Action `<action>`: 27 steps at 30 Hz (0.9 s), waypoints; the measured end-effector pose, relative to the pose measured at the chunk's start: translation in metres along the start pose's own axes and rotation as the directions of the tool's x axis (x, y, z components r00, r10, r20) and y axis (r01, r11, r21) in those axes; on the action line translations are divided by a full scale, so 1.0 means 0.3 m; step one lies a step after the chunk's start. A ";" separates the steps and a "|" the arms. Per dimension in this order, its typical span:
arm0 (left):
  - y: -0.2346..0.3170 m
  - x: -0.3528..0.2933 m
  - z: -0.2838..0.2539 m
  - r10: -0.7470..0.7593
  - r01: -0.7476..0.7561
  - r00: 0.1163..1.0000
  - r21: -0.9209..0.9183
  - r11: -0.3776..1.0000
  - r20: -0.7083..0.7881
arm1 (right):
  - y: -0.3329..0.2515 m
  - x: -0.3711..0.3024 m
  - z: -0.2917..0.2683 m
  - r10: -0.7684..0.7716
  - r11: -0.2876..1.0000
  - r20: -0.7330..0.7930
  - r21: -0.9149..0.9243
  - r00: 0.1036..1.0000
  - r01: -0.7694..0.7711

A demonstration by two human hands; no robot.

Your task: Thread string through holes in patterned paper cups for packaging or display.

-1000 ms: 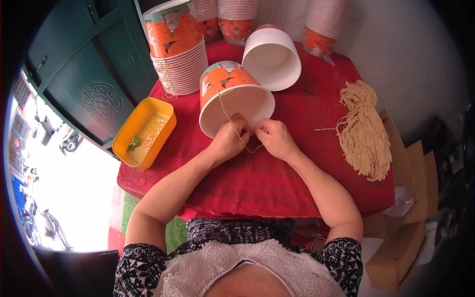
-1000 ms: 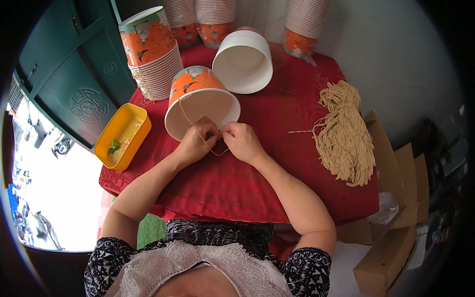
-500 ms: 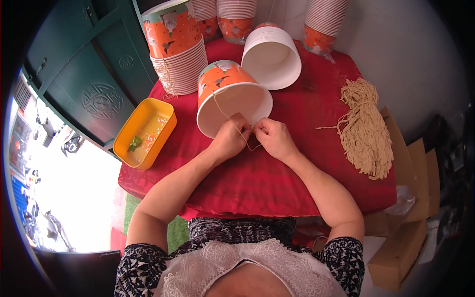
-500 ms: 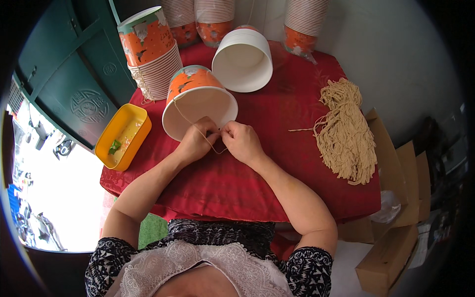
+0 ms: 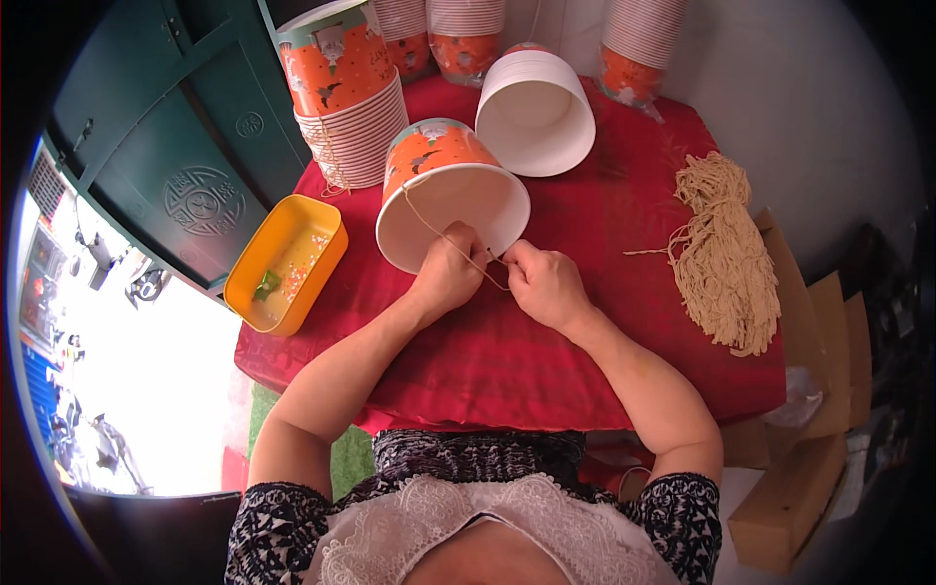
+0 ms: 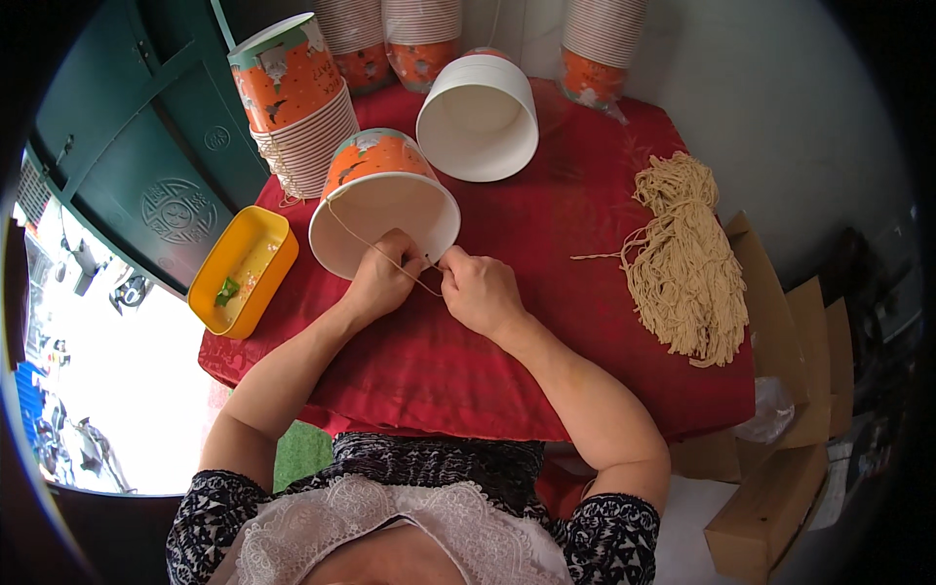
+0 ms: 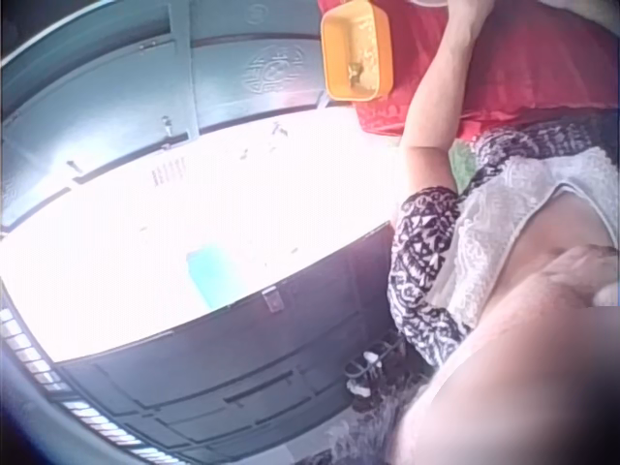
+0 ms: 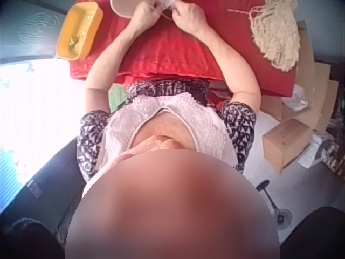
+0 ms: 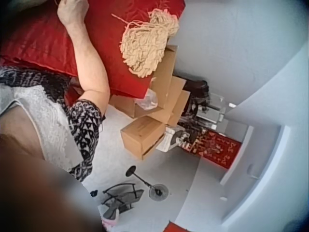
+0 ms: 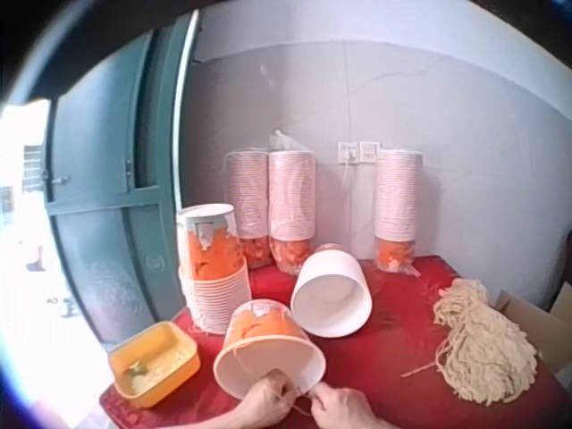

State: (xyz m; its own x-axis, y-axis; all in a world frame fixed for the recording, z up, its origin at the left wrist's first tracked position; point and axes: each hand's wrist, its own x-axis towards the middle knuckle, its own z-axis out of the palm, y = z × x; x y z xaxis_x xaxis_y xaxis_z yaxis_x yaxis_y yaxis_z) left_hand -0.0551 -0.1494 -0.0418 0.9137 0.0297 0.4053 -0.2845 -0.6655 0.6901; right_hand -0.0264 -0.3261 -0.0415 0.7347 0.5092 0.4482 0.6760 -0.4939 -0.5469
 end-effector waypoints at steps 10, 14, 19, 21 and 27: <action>-0.015 -0.006 0.025 0.054 -0.042 0.992 0.107 0.993 -0.111 | -0.005 -0.011 -0.004 -0.086 0.995 0.049 -0.041 0.995 0.088; -0.017 -0.001 0.021 0.029 -0.016 0.992 0.100 0.995 -0.124 | -0.007 -0.014 0.003 -0.076 0.996 0.016 -0.050 0.997 0.077; -0.011 0.010 0.009 0.058 -0.053 0.996 0.078 0.996 -0.070 | -0.008 0.011 0.006 0.181 0.983 -0.124 0.063 0.976 -0.174; -0.001 0.006 0.003 0.080 -0.073 0.994 0.093 0.993 -0.075 | -0.013 0.041 0.004 0.226 0.974 -0.116 0.004 0.967 -0.227; 0.004 0.000 -0.042 0.179 -0.178 0.983 0.027 0.984 -0.047 | 0.019 0.065 0.026 0.246 0.966 -0.133 0.110 0.960 -0.232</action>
State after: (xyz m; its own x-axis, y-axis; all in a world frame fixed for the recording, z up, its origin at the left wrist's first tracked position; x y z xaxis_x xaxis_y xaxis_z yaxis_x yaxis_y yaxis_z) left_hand -0.0593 -0.1408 -0.0334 0.8334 -0.0551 0.5499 -0.4347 -0.6798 0.5907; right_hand -0.0086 -0.3135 -0.0415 0.8792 0.2739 0.3899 0.4764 -0.5184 -0.7102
